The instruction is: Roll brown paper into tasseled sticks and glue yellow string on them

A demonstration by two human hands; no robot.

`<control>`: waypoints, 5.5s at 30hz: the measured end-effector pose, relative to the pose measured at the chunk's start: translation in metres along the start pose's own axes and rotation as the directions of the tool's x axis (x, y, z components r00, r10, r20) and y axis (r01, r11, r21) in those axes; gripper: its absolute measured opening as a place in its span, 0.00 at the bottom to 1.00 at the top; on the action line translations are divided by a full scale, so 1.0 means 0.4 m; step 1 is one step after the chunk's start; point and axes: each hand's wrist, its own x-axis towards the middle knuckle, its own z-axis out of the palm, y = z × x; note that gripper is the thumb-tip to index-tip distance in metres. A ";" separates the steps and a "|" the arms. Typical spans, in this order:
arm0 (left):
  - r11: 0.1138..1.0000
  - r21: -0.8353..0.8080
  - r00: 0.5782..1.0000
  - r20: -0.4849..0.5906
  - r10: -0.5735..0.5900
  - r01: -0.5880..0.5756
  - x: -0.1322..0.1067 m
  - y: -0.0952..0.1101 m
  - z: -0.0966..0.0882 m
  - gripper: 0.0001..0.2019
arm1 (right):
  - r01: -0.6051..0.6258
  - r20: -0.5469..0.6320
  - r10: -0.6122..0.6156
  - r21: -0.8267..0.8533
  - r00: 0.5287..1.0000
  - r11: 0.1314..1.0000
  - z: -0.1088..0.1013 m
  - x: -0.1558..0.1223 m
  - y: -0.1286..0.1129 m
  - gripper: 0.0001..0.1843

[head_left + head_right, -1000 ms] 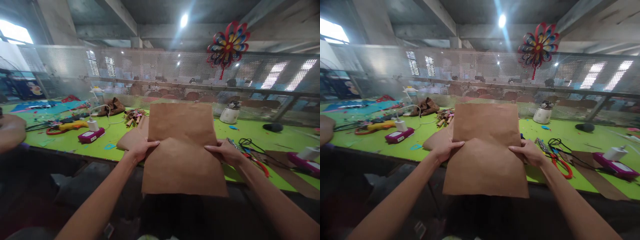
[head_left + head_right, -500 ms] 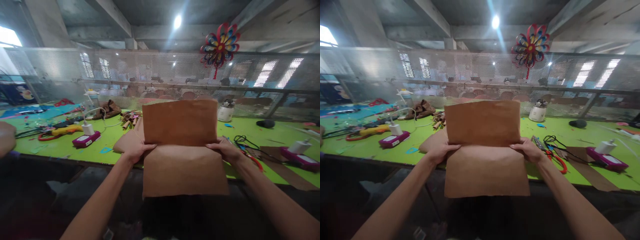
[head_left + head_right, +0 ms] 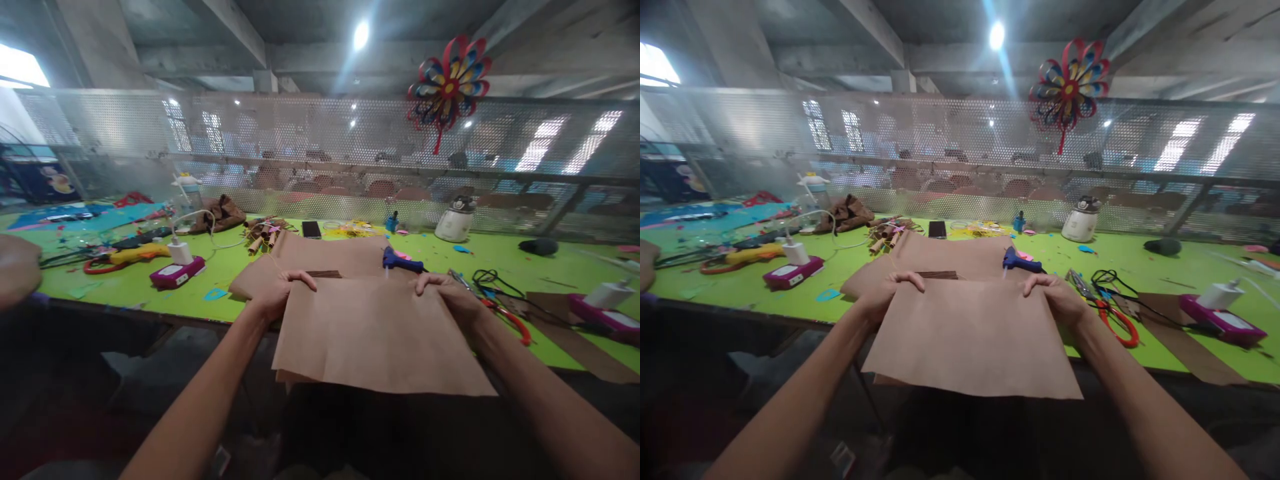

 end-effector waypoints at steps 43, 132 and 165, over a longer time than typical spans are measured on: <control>0.579 0.809 0.971 -0.044 0.234 -0.103 0.033 -0.036 0.019 0.10 | 0.142 -0.026 -0.226 -0.705 0.974 0.695 -0.063 0.087 0.072 0.15; -0.317 0.913 0.898 0.347 0.270 -0.257 -0.033 -0.024 0.076 0.18 | 0.175 0.178 -0.234 -0.984 0.956 -0.034 0.006 -0.024 0.065 0.29; 0.756 0.612 0.972 0.167 0.165 -0.233 0.079 0.054 0.032 0.13 | 0.101 -0.518 -0.592 -0.694 0.617 0.712 -0.017 -0.093 0.047 0.18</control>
